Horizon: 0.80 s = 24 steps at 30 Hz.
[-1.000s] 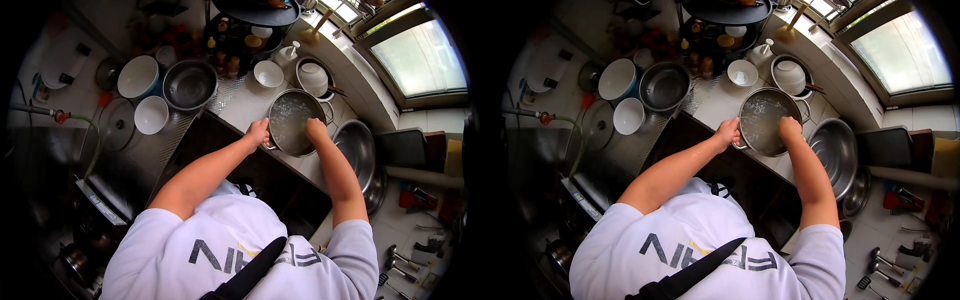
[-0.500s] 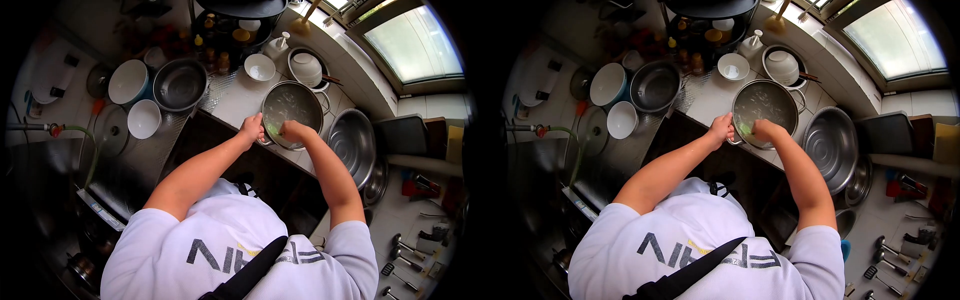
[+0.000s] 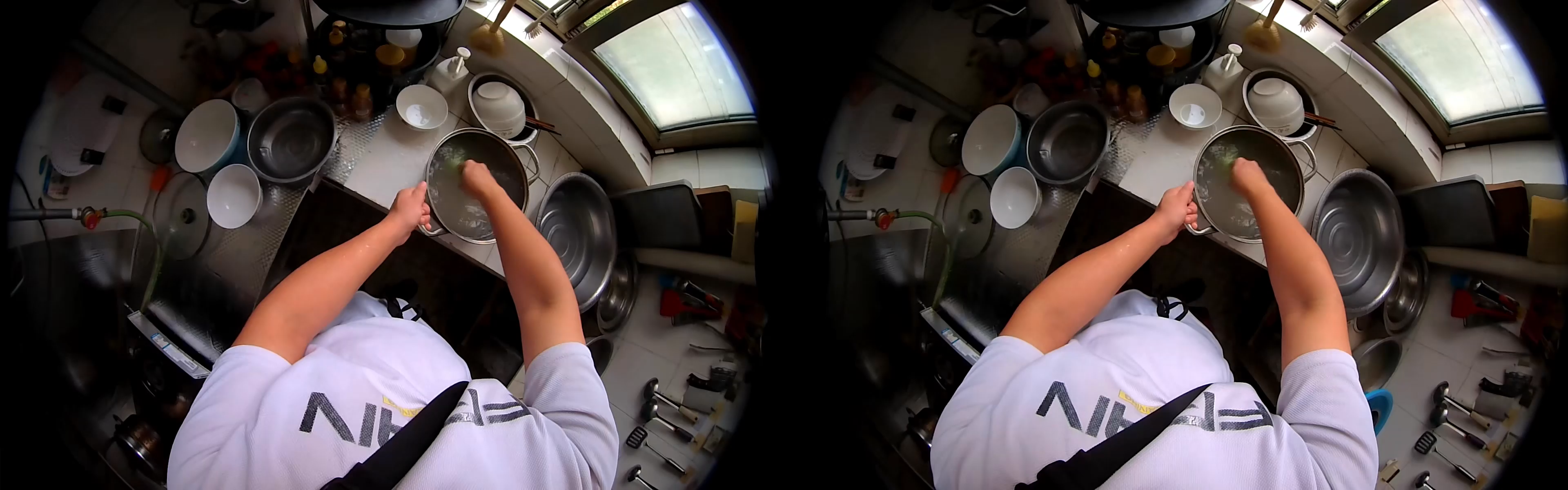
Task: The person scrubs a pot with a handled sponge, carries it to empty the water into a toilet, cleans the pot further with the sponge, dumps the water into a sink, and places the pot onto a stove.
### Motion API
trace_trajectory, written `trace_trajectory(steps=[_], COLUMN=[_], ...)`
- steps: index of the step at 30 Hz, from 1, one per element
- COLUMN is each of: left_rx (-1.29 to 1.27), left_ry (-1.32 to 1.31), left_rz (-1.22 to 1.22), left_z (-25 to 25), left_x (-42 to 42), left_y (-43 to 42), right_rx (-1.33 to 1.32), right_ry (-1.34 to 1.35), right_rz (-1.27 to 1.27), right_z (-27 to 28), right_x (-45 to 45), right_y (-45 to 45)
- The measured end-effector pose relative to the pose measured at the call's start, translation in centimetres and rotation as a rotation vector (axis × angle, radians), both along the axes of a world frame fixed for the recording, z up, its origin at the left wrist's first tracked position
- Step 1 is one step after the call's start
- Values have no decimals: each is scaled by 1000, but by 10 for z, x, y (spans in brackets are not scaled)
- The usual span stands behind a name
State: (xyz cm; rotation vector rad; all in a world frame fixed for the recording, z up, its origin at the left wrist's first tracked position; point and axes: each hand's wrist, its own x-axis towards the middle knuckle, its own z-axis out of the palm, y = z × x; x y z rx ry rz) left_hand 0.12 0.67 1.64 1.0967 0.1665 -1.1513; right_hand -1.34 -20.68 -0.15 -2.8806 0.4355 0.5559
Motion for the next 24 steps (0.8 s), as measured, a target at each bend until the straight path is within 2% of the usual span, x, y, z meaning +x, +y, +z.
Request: trace_trajectory(steps=[3,7,10,13,16,19,21,22,23,24], left_rx=[-4,-19,-19,3,-39,-11,-15,-20,-24,-27], left_ry=[1,3,-8,0,12,11,13,17,16,14], left_rz=[3,10,2,4,13,16,31,33,23,15], left_z=[-1,-3,-2,-6,-14,-16,-15,-13,-10,-7], left_x=[1,0,0,1,1,1,1,0,-1,0], left_y=[-2,-1,-1,-2,-1,-3,-2,-3,-4,-3], right_rx=[148,193,1,-174,-188,-49,-8,-3,-67,-18], right_ry=[-11,494,653,458,226,80,101,58,13,51], right_rz=[145,301,310,214,-125,-183,-20,-56,139,155], right_z=[-6,45,40,34,18,1,2,-9,-17,-13], right_x=[-15,-34,-48,-50,-28,0,13,14,8,1], right_y=[16,25,-9,-34,-42,-30,-10,-1,4,15])
